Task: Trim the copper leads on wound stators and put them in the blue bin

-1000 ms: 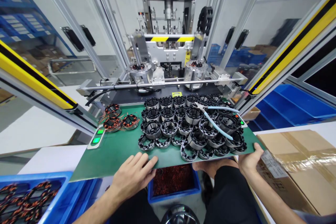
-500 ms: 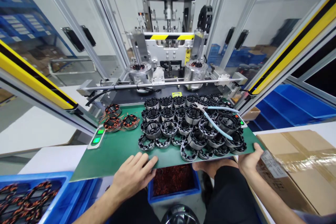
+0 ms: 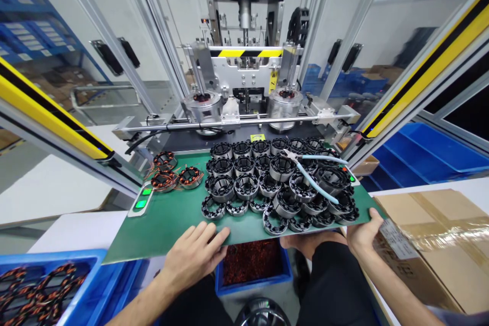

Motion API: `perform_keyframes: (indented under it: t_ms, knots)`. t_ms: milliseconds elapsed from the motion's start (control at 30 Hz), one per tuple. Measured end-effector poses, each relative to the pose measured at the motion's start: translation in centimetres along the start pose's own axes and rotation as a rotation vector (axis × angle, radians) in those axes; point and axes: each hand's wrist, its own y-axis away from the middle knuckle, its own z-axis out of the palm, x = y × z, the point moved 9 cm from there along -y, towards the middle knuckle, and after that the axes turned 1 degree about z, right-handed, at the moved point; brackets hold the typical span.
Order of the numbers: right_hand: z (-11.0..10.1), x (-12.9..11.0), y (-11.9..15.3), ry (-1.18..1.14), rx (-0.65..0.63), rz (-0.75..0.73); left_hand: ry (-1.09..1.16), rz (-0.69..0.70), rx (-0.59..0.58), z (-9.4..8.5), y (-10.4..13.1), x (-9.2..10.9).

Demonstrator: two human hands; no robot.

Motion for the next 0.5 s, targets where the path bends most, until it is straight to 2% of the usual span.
perform_keyframes:
  t_ms: [500]
  knots:
    - [-0.17,-0.02,-0.31,-0.015,-0.002,-0.031,0.005,0.013,-0.002,-0.34,-0.34,0.13]
